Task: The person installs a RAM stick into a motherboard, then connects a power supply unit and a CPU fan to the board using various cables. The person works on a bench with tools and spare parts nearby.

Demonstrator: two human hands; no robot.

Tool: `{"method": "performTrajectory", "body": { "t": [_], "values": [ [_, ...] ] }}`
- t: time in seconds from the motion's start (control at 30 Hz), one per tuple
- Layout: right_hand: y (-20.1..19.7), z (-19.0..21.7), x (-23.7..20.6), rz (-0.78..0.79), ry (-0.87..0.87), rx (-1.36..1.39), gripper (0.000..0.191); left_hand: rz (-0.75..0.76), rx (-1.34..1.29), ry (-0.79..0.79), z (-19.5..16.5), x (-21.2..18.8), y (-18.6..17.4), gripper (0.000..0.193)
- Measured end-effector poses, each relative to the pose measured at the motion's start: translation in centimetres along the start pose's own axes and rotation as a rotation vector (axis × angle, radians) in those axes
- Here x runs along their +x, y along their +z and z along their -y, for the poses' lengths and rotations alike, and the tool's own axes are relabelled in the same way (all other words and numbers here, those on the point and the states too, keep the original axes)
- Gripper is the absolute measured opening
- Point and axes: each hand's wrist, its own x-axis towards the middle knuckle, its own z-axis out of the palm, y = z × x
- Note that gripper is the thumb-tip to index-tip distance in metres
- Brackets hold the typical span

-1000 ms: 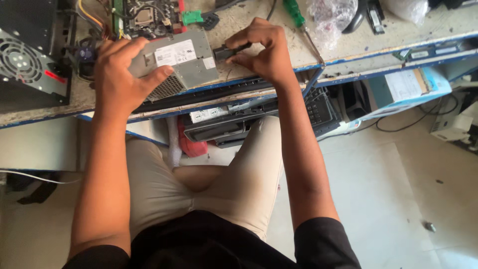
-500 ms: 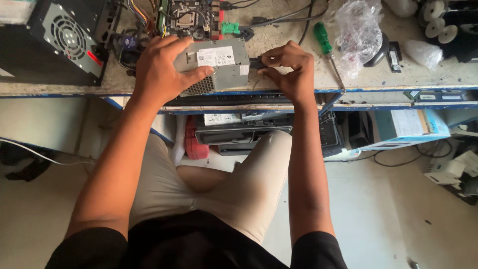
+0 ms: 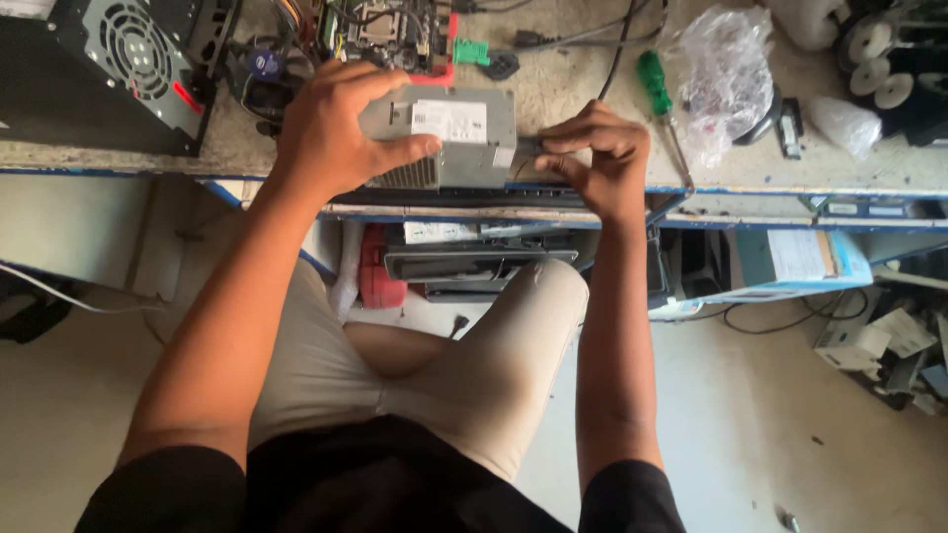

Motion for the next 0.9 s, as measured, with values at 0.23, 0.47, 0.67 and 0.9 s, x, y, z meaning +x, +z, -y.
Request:
{"method": "performTrajectory", "body": {
  "t": [0.23,0.47,0.67,0.9],
  "values": [
    [0.8,1.2,-1.2,-0.045,-0.106,-0.257,0.024,0.012,-0.074,0.027,1.0,-0.2,0.4,0.070],
    [-0.9,0.1,-2.3,-0.034,0.107,-0.223,0.018,0.155,-0.119,-0.023,-0.2,0.2,0.4,0.071],
    [0.0,-0.7,-2.3,-0.095,0.261,-0.249,0.025,0.174,-0.173,-0.062,-0.3,-0.1,1.0,0.088],
    [-0.7,0.4,-2.3,-0.015,-0.024,-0.191,0.028,0.136,-0.127,0.020,-0.2,0.2,0.8,0.084]
  ]
}}
